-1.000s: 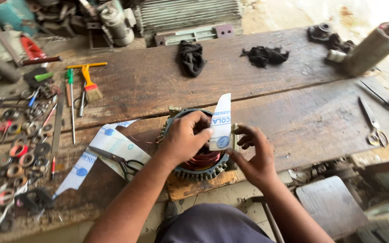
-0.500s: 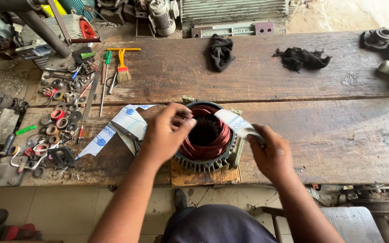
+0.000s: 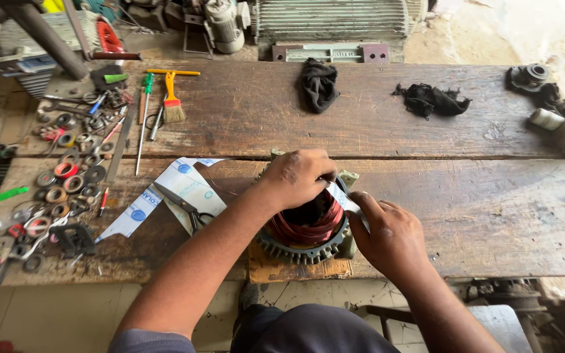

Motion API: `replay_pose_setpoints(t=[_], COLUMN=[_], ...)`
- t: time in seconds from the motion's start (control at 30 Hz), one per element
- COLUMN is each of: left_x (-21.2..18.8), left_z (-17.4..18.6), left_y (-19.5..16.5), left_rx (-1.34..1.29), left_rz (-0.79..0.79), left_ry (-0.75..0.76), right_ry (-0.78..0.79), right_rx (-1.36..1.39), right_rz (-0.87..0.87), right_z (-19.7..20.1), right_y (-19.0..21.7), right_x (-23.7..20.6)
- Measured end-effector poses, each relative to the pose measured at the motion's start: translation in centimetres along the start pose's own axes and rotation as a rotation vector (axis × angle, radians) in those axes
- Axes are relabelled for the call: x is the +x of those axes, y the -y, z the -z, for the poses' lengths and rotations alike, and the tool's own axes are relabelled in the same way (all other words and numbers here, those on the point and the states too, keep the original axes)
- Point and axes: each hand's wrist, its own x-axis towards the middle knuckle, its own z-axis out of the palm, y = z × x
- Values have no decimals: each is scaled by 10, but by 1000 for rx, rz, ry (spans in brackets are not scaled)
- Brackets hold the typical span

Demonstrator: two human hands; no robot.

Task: The person places white insulating paper into the slots of a motor stator containing copper windings. They retrieve additional paper from a nearby box, cut it with scissors, and continue inserting the paper between the coil sections to separate and protect the windings.

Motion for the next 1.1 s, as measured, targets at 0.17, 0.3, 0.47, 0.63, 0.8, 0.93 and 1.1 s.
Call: replay_pose_setpoints(t=[0.17, 0.3, 0.47, 0.63, 0.8, 0.93, 1.1], left_x=[7, 15, 10, -3, -3, 5, 16], left_z=[0, 7, 28, 68, 110, 132, 128], left_y=[20, 32, 48, 85, 119, 153, 185], left_rx=[-22, -119, -175, -205, -199, -332, -565], left_rz=[-66, -260, -297, -282, -176, -274, -116], left_ry=[152, 147, 137, 14, 283, 309, 450], right_ry=[-33, 201, 247, 147, 390, 434, 397], right_rx=[-49, -129, -295, -314, -428, -498, -517], right_rz=[21, -251, -451, -498, -749, -713, -745], right_z=[14, 18, -6, -23, -43, -61, -79], right_y=[29, 55, 88, 106, 112, 102, 89], right_x=[16, 36, 54, 59, 74, 87, 97])
